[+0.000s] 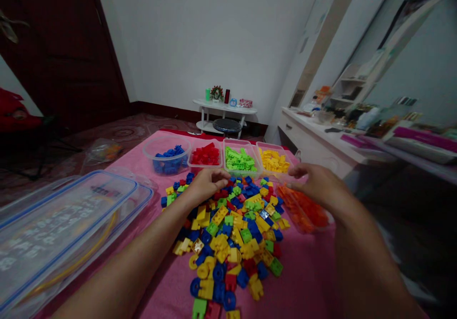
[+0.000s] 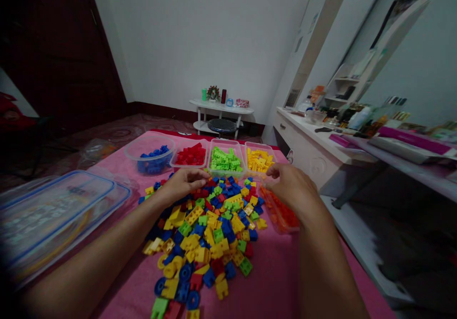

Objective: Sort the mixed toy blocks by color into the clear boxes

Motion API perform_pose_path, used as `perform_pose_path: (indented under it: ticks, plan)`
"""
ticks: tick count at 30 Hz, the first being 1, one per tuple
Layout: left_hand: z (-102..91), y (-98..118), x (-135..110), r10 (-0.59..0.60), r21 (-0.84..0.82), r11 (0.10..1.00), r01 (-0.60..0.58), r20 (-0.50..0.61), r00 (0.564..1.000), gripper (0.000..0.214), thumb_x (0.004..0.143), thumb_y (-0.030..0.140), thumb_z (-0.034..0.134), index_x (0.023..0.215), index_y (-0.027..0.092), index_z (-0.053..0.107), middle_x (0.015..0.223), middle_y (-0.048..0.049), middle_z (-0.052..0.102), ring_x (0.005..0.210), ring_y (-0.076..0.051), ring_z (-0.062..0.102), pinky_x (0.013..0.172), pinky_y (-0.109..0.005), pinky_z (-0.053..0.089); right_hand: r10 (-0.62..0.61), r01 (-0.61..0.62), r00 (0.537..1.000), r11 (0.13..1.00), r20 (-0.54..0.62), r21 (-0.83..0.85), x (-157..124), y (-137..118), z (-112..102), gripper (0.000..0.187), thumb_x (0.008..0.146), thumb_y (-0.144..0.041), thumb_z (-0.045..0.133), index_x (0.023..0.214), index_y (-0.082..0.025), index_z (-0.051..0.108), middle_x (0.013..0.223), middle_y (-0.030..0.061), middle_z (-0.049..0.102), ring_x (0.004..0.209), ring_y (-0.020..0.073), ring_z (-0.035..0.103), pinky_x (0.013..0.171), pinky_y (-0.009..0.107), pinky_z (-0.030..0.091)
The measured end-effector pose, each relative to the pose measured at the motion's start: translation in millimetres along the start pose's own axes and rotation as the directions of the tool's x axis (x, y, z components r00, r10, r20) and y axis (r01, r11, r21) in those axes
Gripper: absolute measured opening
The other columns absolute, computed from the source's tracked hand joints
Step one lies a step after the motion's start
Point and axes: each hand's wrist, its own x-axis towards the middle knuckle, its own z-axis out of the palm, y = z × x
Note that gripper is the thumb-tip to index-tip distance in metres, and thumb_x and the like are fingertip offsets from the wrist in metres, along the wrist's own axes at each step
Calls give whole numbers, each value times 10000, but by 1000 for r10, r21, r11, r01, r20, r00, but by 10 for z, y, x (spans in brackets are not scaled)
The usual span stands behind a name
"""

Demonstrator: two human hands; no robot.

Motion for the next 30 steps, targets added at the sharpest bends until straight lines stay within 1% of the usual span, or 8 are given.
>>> perform_pose_path:
  ticks: [3, 5, 7, 11, 13, 19, 24, 30]
  plan:
    - [-62, 44, -2, -8, 25, 1000, 7, 38, 999, 207, 700, 235, 648, 856, 105, 689, 757, -45, 700, 651, -138, 610, 622, -239, 456, -340, 304, 913, 936, 228, 176, -219, -553, -2, 230, 687, -254, 687, 915, -224, 673, 873, 18, 676, 799, 192, 596, 679, 302, 436]
    - [-122, 74, 2, -28, 12, 1000, 28, 11, 1000, 205, 697, 231, 648, 850, 103, 690, 749, -45, 700, 648, -137, 610, 623, -237, 455, -637, 543, 695, 769, 332, 337, -461, -903, 71, 322, 668, -237, 731, 985, -248, 672, 1012, 5, 666, 948, 193, 580, 806, 297, 426]
    - [-194, 94, 9, -42, 7, 999, 42, -47, 998, 195, 688, 218, 651, 841, 105, 694, 763, -48, 707, 672, -140, 618, 648, -241, 459, -826, 686, 494, 562, 271, 462, -739, -1183, 220, 341, 685, -257, 747, 1017, -262, 672, 1183, 5, 605, 1076, 185, 533, 929, 292, 374]
    - [-338, 123, 17, -53, 19, 998, 56, -137, 989, 189, 691, 200, 638, 839, 98, 696, 768, -58, 710, 678, -139, 615, 659, -244, 458, -952, 827, 248, 304, 178, 473, -1133, -1451, 600, 171, 895, -290, 524, 1001, -288, 658, 1272, -10, 555, 1221, 189, 414, 1069, 367, 228]
    - [-381, 141, 15, -56, 26, 998, 61, -162, 985, 176, 691, 195, 632, 824, 99, 696, 737, -48, 703, 657, -131, 606, 644, -237, 453, -948, 837, 259, 316, 185, 447, -1156, -1465, 710, 166, 905, -300, 502, 967, -270, 653, 1214, 8, 580, 1200, 196, 418, 1075, 401, 201]
    - [-364, 143, 13, -96, 1, 995, 97, -150, 984, 172, 676, 185, 633, 811, 102, 700, 707, -38, 697, 625, -125, 592, 612, -229, 442, -871, 751, 447, 490, 205, 442, -727, -1379, 748, 230, 648, -247, 777, 847, -225, 663, 1035, -7, 610, 1021, 172, 491, 981, 344, 289]
    - [-352, 52, 28, -86, 14, 996, 87, -42, 995, 188, 673, 211, 646, 817, 99, 693, 751, -51, 705, 648, -136, 600, 631, -239, 444, -773, 681, 629, 599, 83, 422, -396, -1259, 936, 215, 631, -215, 795, 810, -224, 678, 926, -13, 651, 961, 176, 531, 925, 344, 323]
    - [-365, 44, 9, -48, 146, 988, 41, 49, 998, 217, 722, 227, 601, 871, 97, 691, 800, -56, 711, 696, -149, 618, 672, -247, 459, -598, 519, 796, 591, -96, 617, -205, -1091, 899, 36, 770, -229, 658, 752, -203, 675, 906, 11, 682, 908, 161, 599, 866, 300, 411]
